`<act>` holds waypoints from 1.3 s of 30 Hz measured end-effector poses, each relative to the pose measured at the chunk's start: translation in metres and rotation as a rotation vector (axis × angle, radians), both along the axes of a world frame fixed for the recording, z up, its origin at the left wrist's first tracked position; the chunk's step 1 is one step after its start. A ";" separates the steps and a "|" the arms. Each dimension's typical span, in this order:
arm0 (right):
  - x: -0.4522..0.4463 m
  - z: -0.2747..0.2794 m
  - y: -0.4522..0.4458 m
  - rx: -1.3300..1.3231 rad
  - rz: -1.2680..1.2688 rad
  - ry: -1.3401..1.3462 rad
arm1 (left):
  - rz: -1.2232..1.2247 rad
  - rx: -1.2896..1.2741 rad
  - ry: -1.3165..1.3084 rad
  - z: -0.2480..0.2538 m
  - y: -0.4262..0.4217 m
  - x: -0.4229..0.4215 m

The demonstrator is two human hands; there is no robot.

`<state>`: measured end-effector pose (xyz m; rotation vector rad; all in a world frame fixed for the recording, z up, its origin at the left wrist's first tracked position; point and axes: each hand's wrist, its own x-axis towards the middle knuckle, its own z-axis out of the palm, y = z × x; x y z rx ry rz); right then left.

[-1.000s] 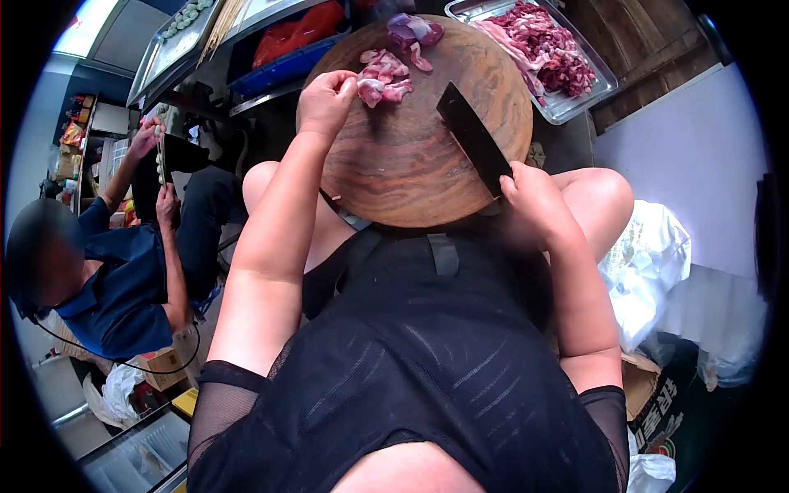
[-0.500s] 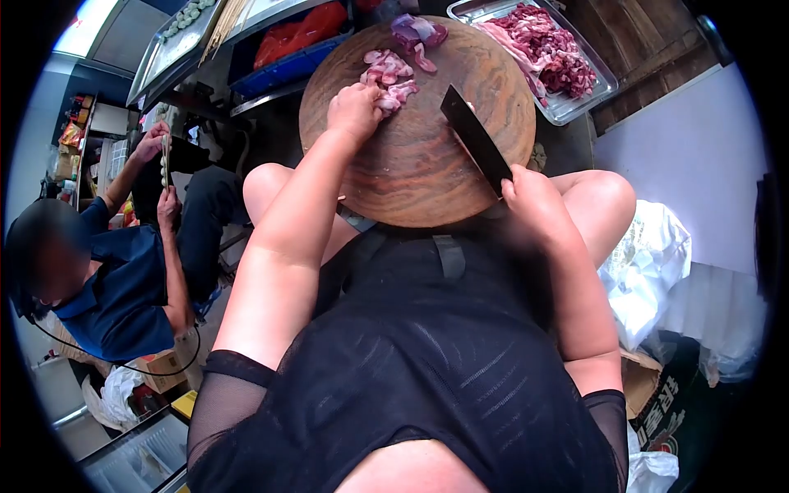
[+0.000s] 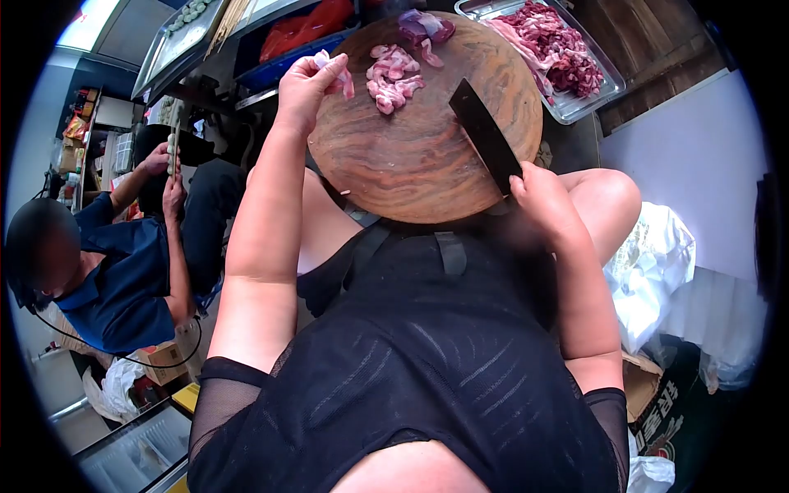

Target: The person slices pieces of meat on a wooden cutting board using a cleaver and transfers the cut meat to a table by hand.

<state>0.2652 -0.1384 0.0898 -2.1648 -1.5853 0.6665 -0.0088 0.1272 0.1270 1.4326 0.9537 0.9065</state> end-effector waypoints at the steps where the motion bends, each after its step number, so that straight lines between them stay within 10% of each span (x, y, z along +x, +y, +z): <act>1: 0.000 0.001 0.000 -0.008 0.001 -0.004 | -0.037 -0.031 -0.025 0.004 -0.003 0.003; 13: 0.001 0.012 -0.004 -0.131 -0.098 0.224 | -0.033 -0.645 -0.080 -0.100 -0.102 0.036; 25: -0.025 -0.004 0.001 -0.266 -0.181 0.748 | 0.140 -0.488 0.006 -0.102 -0.102 0.006; 29: -0.023 0.002 -0.001 -0.285 -0.118 0.602 | 0.045 0.032 0.686 -0.111 -0.093 -0.034; 35: -0.038 0.034 -0.008 0.039 0.100 0.035 | -0.128 1.014 0.507 -0.089 -0.112 -0.003; 39: -0.045 0.024 -0.004 0.180 0.177 -0.196 | -0.194 1.143 0.517 -0.113 -0.119 0.034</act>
